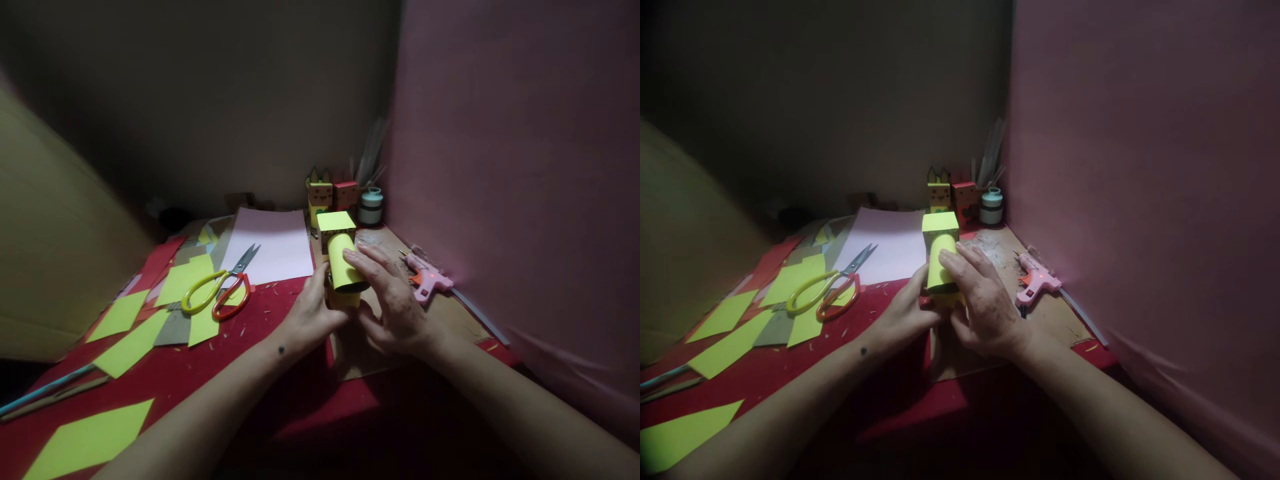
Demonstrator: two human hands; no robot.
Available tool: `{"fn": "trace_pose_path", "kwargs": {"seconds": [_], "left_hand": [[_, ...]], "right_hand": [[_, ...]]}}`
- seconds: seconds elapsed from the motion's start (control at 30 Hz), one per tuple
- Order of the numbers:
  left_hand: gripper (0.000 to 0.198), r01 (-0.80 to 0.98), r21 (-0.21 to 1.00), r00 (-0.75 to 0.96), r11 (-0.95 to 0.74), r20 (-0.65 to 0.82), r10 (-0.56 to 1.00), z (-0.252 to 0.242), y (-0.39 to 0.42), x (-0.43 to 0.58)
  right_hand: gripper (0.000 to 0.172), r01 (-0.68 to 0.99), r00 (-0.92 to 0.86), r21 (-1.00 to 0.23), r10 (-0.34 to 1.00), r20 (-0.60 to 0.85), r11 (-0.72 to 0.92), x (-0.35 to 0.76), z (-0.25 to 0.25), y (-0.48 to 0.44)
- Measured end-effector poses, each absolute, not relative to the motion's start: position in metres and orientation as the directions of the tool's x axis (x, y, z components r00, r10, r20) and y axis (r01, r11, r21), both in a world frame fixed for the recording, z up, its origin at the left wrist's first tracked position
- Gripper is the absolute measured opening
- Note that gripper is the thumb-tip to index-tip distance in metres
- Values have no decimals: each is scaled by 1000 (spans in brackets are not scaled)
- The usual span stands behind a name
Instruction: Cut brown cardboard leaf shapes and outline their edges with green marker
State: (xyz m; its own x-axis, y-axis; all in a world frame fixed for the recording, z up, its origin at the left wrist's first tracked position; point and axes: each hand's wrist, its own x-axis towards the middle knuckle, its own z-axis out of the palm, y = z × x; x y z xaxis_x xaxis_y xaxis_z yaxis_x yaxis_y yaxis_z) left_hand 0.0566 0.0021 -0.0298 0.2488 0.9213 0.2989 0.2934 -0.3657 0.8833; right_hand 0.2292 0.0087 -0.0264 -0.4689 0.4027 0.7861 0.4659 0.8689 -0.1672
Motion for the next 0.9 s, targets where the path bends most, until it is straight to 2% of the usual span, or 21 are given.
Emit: {"fn": "trace_pose_path", "kwargs": {"seconds": [0.17,0.43,0.57,0.67,0.8,0.9], "left_hand": [[70,314,887,208,-337,282,937,-26,-3,53],[59,307,891,234,-334,270,934,-37,0,52],[57,321,886,241,-335,265,933,-41,1,52],[57,347,877,238,-331,259,936,-43,3,51],[59,414,849,222,-327,254,941,-47,5,50],[59,449,824,225,-346,270,936,-51,7,49]], "right_hand": [[79,466,-449,-208,432,782,860,229,-22,7],[75,449,-468,-215,433,770,868,230,-19,6],[81,374,-481,-215,386,787,902,233,-17,4],[82,315,-388,-337,444,808,888,237,-21,10],[73,293,-128,-542,594,794,788,240,-37,31],[68,319,-111,-579,636,764,751,239,-50,44]]}}
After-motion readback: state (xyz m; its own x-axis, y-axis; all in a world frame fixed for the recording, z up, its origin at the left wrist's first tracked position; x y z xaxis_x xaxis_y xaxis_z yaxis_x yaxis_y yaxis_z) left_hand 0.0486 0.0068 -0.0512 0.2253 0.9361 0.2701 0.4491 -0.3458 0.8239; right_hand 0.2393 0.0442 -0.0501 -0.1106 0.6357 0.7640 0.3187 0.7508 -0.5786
